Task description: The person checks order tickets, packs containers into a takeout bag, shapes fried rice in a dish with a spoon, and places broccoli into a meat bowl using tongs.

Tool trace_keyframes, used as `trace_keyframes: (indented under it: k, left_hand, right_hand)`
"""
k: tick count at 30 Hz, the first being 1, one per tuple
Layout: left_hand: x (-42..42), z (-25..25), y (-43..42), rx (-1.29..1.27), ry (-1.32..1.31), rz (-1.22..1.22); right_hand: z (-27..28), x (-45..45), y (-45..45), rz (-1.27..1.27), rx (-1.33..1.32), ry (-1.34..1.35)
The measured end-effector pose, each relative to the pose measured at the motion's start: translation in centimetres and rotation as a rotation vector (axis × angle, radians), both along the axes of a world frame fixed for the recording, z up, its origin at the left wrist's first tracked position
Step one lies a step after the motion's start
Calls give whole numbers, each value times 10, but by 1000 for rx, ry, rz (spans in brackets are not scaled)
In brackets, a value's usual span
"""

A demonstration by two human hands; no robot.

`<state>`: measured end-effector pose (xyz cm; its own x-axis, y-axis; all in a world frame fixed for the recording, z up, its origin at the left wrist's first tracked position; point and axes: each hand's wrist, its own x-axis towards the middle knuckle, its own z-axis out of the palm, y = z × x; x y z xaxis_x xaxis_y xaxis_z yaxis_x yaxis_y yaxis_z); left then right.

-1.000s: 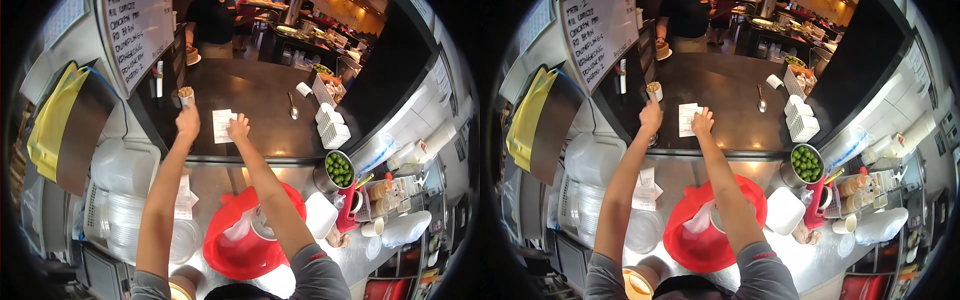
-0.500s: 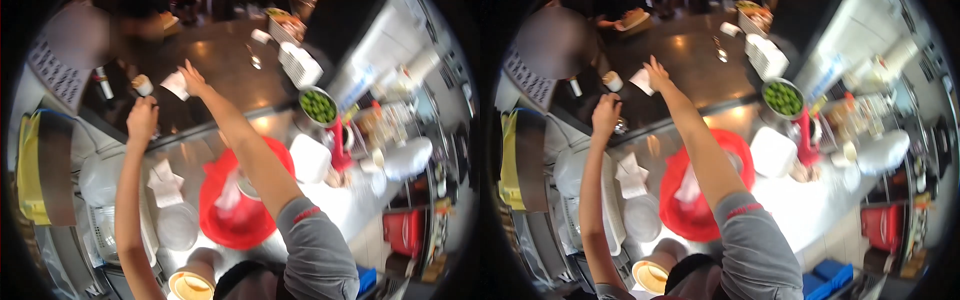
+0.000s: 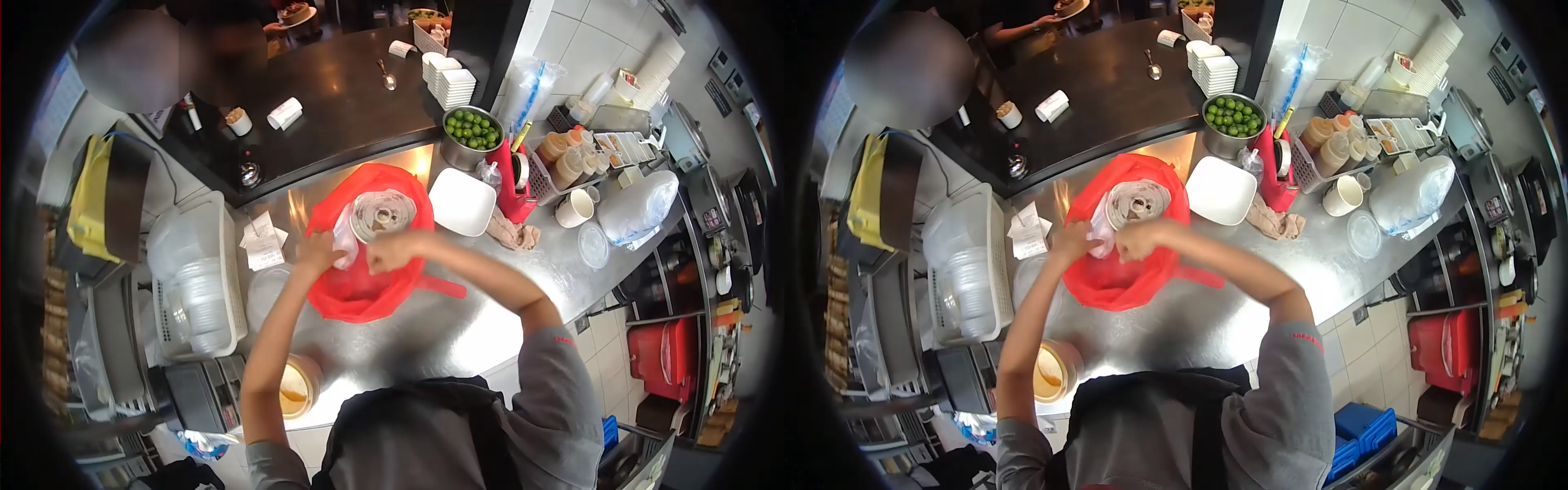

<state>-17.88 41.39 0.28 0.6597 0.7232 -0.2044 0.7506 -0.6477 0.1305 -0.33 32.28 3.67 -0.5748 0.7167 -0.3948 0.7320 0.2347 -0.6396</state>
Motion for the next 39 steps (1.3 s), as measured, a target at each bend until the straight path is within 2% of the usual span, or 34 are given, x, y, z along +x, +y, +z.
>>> trace_keyframes:
  k: [3, 4, 5, 7, 10, 13, 14, 16, 17, 18, 19, 20, 21, 22, 23, 24, 27, 28, 29, 30, 31, 32, 34, 35, 36, 37, 38, 39]
  left_hand:
    - [2, -19, -22, 116, 108, 69]
    - [-3, -45, -15, 129, 85, 88]
    - [-4, -42, -16, 120, 24, 117]
    - [-6, -31, -19, 99, -98, 169]
    - [4, -18, -33, 111, -318, 156]
    - [15, -42, -34, 40, -51, 287]
    - [16, -48, -31, -6, -50, 361]
    - [0, -52, -10, -152, -98, 321]
    - [-7, -56, -3, -230, -123, 300]
    - [-16, -24, -15, -319, -265, 280]
    - [-27, -9, -20, -420, -392, 263]
    - [-39, -3, -24, -514, -523, 242]
    - [-48, -2, -27, -471, -662, 100]
    - [-51, 23, -44, -354, -650, 80]
    - [-51, 31, -52, -301, -543, 160]
    - [-54, 16, -57, -132, -696, 110]
    - [-52, 80, -96, 56, -624, 384]
    - [-55, 88, -101, 166, -736, 382]
    - [-58, 92, -106, 278, -847, 372]
    - [-61, 94, -112, 390, -960, 360]
    - [-66, 100, -121, 262, -951, 478]
    - [-71, 102, -127, 134, -937, 587]
    - [-84, 79, -137, -30, -969, 633]
    - [-91, 51, -144, -165, -1129, 651]
    - [-88, 53, -154, -275, -1232, 662]
    - [-89, 58, -163, -451, -1309, 699]
    - [-93, 30, -167, -379, -1318, 661]
    - [-95, 32, -171, -384, -1209, 687]
  right_hand:
    - [-32, -27, -42, -151, 124, -189]
    - [-39, -31, -50, -230, 149, -245]
    - [-45, -31, -53, -270, 140, -229]
    - [-60, -31, -56, -353, 117, -193]
    - [-90, -36, -45, -595, 234, -18]
    - [-111, -43, -30, -650, 372, 135]
    - [-108, -45, -30, -690, 337, 187]
    - [-88, -49, -39, -768, 264, 282]
    - [-88, -51, -42, -816, 242, 385]
    - [-88, -54, -44, -864, 218, 490]
    - [-89, -58, -43, -909, 198, 601]
    - [-77, -64, -47, -848, 157, 820]
    - [-57, -70, -55, -772, 112, 1031]
    - [-48, -85, -58, -781, 120, 1221]
    - [-41, -97, -59, -786, 118, 1410]
    - [-29, -97, -59, -819, 142, 1237]
    - [-5, -84, -20, -789, 160, 1198]
    - [2, -77, 4, -693, 376, 1062]
    - [-8, -71, 40, -641, 446, 1057]
    - [-4, -65, 72, -754, 257, 1127]
    - [24, -57, 94, -792, 259, 1104]
    - [28, -52, 131, -877, 318, 1102]
    - [21, -30, 218, -1010, 475, 977]
    - [26, -27, 247, -1043, 666, 887]
    - [12, -19, 293, -1028, 831, 849]
    - [13, -18, 315, -1084, 815, 851]
    - [5, -17, 339, -1130, 803, 796]
    - [-10, -14, 364, -1178, 791, 741]
